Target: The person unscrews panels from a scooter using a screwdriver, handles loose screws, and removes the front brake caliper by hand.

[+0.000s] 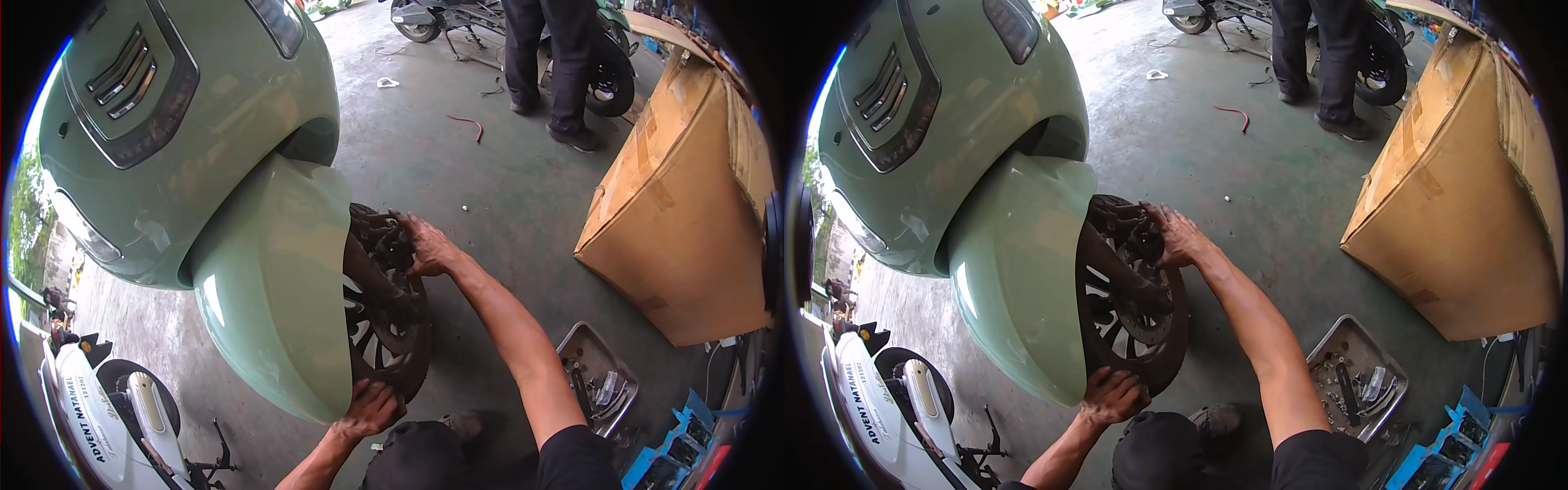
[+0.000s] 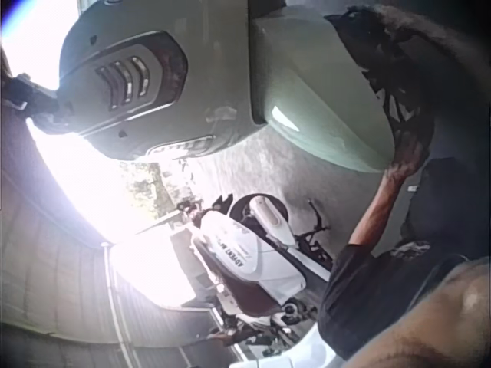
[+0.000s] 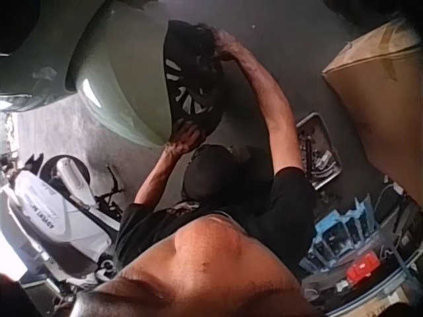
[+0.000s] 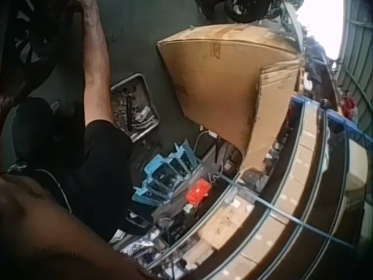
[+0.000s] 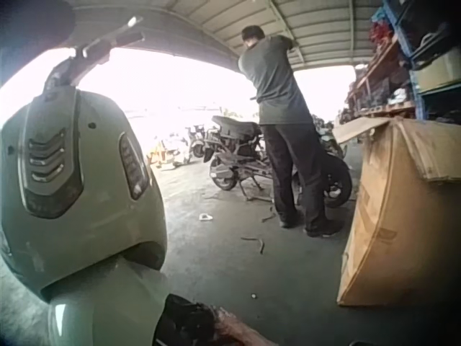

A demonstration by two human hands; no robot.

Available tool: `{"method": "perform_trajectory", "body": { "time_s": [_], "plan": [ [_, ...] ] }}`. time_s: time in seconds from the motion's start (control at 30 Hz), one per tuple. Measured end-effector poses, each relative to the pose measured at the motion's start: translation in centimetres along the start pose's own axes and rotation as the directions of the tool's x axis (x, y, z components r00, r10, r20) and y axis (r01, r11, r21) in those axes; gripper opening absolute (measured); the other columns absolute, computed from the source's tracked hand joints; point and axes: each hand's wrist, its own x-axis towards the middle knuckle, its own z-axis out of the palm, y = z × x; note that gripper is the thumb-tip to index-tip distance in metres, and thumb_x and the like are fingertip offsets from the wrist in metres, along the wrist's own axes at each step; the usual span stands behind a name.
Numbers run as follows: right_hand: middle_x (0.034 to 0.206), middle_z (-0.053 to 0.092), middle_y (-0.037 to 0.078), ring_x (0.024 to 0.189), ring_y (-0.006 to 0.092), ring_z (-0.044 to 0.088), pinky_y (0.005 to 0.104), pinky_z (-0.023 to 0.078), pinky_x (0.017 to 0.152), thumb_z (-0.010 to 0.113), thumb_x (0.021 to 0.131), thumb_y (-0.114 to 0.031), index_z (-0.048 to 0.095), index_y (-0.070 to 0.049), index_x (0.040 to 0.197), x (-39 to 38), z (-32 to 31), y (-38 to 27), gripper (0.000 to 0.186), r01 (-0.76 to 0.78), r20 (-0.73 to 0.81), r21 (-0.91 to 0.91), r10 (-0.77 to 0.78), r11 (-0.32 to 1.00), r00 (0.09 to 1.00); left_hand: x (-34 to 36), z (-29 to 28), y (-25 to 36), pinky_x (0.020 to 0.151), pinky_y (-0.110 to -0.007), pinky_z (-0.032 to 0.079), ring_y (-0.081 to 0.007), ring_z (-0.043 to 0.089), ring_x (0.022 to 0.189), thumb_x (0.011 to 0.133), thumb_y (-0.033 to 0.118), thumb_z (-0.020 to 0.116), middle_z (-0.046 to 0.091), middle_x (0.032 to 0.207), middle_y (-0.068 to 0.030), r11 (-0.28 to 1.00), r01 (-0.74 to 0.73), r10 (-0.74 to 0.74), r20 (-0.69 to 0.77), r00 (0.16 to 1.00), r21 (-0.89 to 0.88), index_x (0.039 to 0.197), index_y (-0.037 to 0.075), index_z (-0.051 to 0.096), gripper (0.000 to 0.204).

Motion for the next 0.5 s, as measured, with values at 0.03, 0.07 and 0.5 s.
{"method": "perform_trajectory", "body": {
  "time_s": [0.03, 0.07, 0.5],
  "plan": [
    [0.144, 0.037, 0.021, 0.131, 0.0437, 0.039, 0.052, 0.036, 0.109, 0.089, 0.053, -0.026, 0.013, -0.03, 0.152, 0.4, 0.0, 0.3, 0.125, 0.019, 0.084, 0.042, -0.023, 0.999, 0.996, -0.1, 0.0, 0.1, 0.095, -0.037, 0.039, -0.0089, 0.064, 0.083, 0.073, 0.023, 0.07, 0.067, 0.08, 0.0057, 1.0, 0.001, -0.001, 0.003, 1.0, -0.007, 0.073, 0.017, 0.059, 0.013],
    [0.144, 0.037, 0.021, 0.131, 0.0437, 0.039, 0.052, 0.036, 0.109, 0.089, 0.053, -0.026, 0.013, -0.03, 0.152, 0.7, 0.0, 0.6, 0.125, 0.017, 0.079, 0.04, -0.02, 0.999, 0.997, 0.1, 0.1, 0.0, 0.095, -0.037, 0.039, -0.0089, 0.064, 0.083, 0.073, 0.023, 0.07, 0.067, 0.08, 0.0057, 1.0, -0.004, 0.004, 0.0, 1.0, -0.007, 0.073, 0.017, 0.059, 0.013],
    [0.131, 0.05, 0.018, 0.118, 0.0379, 0.049, 0.0505, 0.04, 0.097, 0.085, 0.053, -0.032, 0.028, -0.032, 0.147, -2.0, 1.2, -0.1, 0.11, -0.007, -0.162, 0.017, 0.01, 1.0, 0.987, -0.7, 0.8, -0.1, 0.095, -0.038, 0.039, -0.0106, 0.064, 0.081, 0.074, 0.023, 0.07, 0.068, 0.079, 0.0037, 0.999, -0.007, 0.007, 0.003, 1.0, -0.046, 0.074, 0.016, 0.058, 0.014]
  ]
}}
